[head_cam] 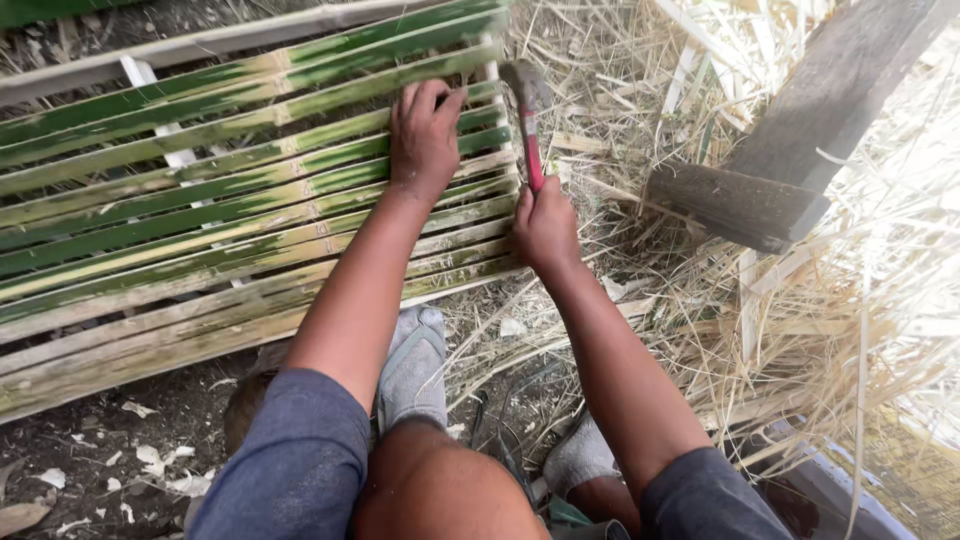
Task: The person weaves bamboo strips into a mat using a hammer to secure them. They repeatedly pick up nails from a container and hammer them into the bamboo strips to fasten them to a frame.
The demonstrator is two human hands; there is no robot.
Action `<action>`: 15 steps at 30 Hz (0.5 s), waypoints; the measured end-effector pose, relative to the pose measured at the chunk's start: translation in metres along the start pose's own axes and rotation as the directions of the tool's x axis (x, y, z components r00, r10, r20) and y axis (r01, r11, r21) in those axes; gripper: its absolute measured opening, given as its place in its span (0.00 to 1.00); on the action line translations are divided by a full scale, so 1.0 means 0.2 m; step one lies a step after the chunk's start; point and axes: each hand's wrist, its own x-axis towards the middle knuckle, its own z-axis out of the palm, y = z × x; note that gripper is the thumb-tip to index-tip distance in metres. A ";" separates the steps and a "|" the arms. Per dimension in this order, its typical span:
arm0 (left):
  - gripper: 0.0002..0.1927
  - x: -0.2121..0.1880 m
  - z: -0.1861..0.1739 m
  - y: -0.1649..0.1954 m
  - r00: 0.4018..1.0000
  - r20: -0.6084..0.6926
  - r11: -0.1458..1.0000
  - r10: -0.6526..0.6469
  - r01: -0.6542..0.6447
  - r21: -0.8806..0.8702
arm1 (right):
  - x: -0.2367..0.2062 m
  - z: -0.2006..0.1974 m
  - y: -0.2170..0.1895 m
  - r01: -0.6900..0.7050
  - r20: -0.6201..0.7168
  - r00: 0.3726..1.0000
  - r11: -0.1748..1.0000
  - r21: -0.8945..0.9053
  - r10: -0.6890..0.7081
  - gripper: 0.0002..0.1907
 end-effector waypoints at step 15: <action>0.12 -1.58 -1.19 0.05 0.686 0.166 0.705 -0.709 0.691 0.159 | -0.82 0.30 -0.32 0.172 0.279 0.922 0.930 0.325 -0.268 0.11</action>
